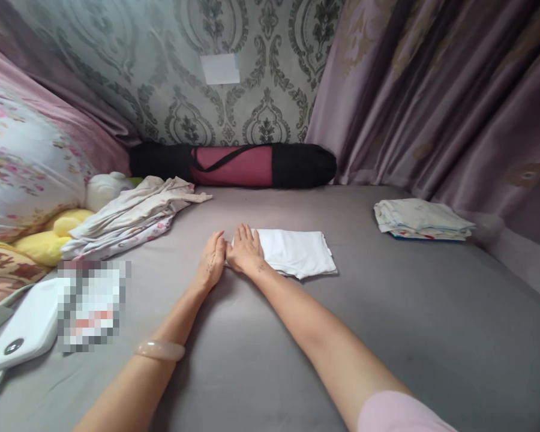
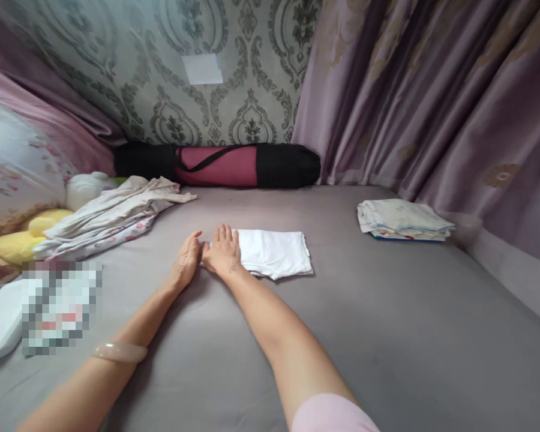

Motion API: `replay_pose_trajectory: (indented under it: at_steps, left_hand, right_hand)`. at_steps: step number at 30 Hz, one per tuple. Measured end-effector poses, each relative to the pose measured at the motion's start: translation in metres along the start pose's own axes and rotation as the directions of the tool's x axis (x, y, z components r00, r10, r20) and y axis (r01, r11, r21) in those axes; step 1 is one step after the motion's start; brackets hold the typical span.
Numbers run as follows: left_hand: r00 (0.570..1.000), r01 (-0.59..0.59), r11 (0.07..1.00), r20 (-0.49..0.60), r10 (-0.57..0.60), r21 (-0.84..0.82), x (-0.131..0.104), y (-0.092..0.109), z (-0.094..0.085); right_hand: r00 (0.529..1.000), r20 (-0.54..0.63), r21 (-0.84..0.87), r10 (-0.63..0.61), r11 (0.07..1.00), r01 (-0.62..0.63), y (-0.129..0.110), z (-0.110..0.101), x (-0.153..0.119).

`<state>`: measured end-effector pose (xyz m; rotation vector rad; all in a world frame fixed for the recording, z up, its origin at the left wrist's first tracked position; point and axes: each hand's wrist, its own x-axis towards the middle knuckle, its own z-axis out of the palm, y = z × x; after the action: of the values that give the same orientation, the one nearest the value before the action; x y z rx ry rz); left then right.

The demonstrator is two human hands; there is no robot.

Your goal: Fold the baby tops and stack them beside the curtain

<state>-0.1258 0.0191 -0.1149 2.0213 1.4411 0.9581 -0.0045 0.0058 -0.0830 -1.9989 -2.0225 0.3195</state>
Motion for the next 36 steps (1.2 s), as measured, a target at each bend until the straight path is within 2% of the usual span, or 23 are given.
replay_pose_trajectory:
  at_steps: [6,14,18,23,26,29,30,32,34,36]
  left_hand:
    - [0.998,-0.059,0.998,0.009,0.059,0.038,0.000,-0.003,0.001]
    - [0.994,-0.113,0.992,0.011,0.113,0.063,0.001,-0.001,0.004]
    - [0.989,-0.148,0.983,0.031,0.146,0.113,0.002,-0.001,0.003]
    - [0.987,-0.159,0.954,0.046,0.153,0.255,0.007,0.008,0.006]
    - [0.952,-0.305,0.899,0.115,0.283,0.314,0.012,0.029,0.016]
    - [0.867,-0.480,0.832,0.295,0.401,0.279,0.016,0.057,0.034]
    - [0.855,-0.491,0.825,0.338,0.394,0.281,0.017,0.065,0.041]
    - [0.872,-0.439,0.838,0.380,0.310,0.324,0.016,0.076,0.054]
    - [0.897,-0.356,0.853,0.396,0.198,0.381,0.014,0.081,0.063]
    - [0.900,-0.309,0.855,0.418,0.121,0.417,0.012,0.080,0.067]
  right_hand:
    - [1.000,0.007,0.029,0.011,1.000,-0.012,0.005,0.010,0.003]
    - [0.998,-0.029,0.195,-0.053,0.979,0.058,0.013,-0.007,-0.004]
    - [0.994,-0.039,0.162,-0.097,0.981,0.102,0.040,-0.029,-0.022]
    - [1.000,0.025,0.060,-0.012,0.998,0.010,0.091,-0.056,-0.047]
    - [0.999,0.010,0.011,0.036,0.999,-0.036,0.110,-0.064,-0.052]
    - [1.000,-0.024,-0.031,0.015,0.999,-0.015,0.114,-0.062,-0.053]
    - [0.999,-0.031,-0.041,0.005,0.999,-0.006,0.113,-0.059,-0.053]
    - [0.999,-0.038,-0.049,0.009,0.999,-0.011,0.111,-0.050,-0.055]
    - [0.999,-0.042,-0.043,0.033,0.998,-0.035,0.110,-0.041,-0.057]
    - [0.998,-0.054,-0.039,0.044,0.998,-0.046,0.110,-0.034,-0.057]
